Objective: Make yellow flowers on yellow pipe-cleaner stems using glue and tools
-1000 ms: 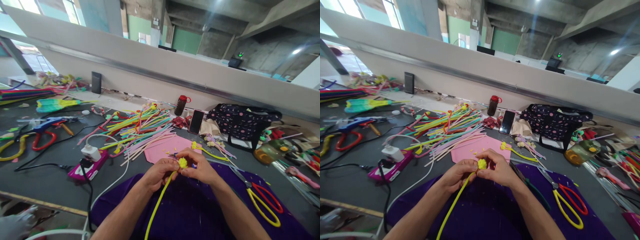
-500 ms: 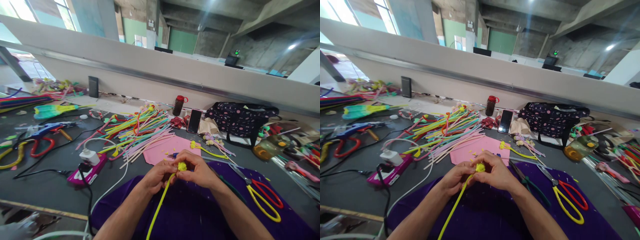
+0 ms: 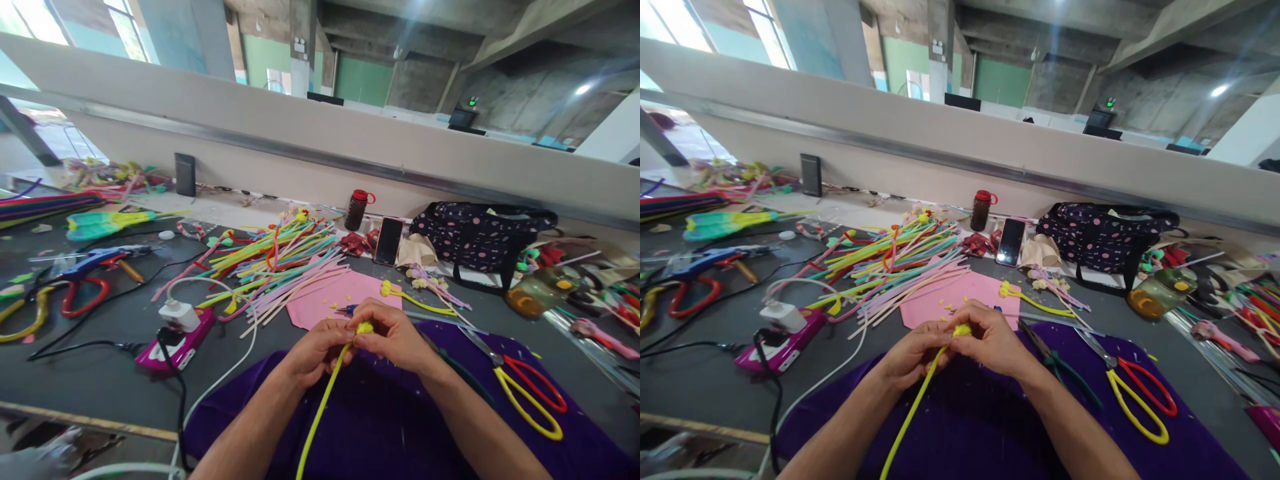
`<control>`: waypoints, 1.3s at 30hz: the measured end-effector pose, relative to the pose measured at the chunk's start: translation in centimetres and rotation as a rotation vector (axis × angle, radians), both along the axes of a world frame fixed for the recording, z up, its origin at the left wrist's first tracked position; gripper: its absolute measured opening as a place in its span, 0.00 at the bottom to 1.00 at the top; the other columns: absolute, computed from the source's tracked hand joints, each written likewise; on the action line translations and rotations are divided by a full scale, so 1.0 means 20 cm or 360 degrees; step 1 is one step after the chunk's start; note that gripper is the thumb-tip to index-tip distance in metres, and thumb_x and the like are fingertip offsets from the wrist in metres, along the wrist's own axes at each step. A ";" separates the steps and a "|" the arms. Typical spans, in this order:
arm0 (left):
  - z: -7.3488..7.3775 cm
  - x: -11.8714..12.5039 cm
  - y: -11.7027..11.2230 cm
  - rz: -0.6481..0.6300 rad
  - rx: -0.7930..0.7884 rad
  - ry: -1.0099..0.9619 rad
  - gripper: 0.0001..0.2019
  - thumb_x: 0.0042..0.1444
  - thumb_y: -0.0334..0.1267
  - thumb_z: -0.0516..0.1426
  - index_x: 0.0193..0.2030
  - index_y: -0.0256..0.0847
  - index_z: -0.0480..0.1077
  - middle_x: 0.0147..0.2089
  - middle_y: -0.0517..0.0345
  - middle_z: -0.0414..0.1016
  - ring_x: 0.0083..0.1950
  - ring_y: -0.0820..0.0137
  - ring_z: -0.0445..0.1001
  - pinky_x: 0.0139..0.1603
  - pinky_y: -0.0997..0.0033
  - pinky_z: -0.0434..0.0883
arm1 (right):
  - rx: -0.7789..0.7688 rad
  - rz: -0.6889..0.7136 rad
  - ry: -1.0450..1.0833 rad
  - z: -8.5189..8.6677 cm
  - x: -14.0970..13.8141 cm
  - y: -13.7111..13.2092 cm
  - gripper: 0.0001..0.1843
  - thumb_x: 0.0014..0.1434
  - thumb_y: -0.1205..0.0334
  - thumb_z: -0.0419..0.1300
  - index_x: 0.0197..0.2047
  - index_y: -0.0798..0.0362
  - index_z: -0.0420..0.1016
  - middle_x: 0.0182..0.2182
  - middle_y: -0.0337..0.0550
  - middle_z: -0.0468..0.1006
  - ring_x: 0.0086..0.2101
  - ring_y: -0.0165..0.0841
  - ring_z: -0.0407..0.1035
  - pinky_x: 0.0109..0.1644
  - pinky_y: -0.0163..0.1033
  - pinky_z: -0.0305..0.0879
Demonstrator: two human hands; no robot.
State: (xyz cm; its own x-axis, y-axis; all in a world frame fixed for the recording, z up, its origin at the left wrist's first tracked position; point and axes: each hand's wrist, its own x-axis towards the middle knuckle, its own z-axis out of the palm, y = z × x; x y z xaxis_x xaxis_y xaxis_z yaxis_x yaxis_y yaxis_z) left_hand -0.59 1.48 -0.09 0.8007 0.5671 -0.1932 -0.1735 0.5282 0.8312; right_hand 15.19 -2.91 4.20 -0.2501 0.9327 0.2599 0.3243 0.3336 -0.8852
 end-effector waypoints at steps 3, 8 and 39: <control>0.01 0.00 0.00 0.0042 0.0016 0.0056 0.10 0.45 0.40 0.59 0.29 0.33 0.68 0.17 0.62 0.67 0.12 0.85 0.54 0.11 0.83 0.46 | -0.0007 -0.0012 -0.0004 0.00 0.00 0.00 0.07 0.50 0.60 0.61 0.34 0.51 0.73 0.30 0.39 0.68 0.31 0.30 0.64 0.33 0.34 0.61; 0.02 -0.02 0.01 0.0109 -0.0004 0.0001 0.11 0.44 0.40 0.61 0.28 0.32 0.68 0.18 0.61 0.67 0.13 0.86 0.54 0.13 0.83 0.46 | -0.0080 0.0106 0.0120 0.03 0.03 0.00 0.28 0.43 0.56 0.66 0.49 0.48 0.67 0.41 0.42 0.68 0.30 0.29 0.65 0.31 0.33 0.62; 0.00 0.01 -0.01 0.0195 0.0242 0.0153 0.13 0.47 0.44 0.59 0.27 0.34 0.67 0.19 0.64 0.65 0.14 0.85 0.52 0.13 0.82 0.47 | 0.0040 -0.0015 -0.0032 -0.01 0.02 0.02 0.08 0.51 0.66 0.60 0.37 0.52 0.73 0.31 0.38 0.69 0.30 0.28 0.63 0.32 0.32 0.58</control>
State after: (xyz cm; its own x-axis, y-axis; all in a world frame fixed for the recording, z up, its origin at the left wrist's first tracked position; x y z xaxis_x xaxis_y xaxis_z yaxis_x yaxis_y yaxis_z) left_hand -0.42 1.33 0.00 0.7061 0.6873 -0.1704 -0.1446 0.3755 0.9155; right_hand 15.67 -2.60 3.93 -0.2470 0.9282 0.2783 0.3451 0.3527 -0.8698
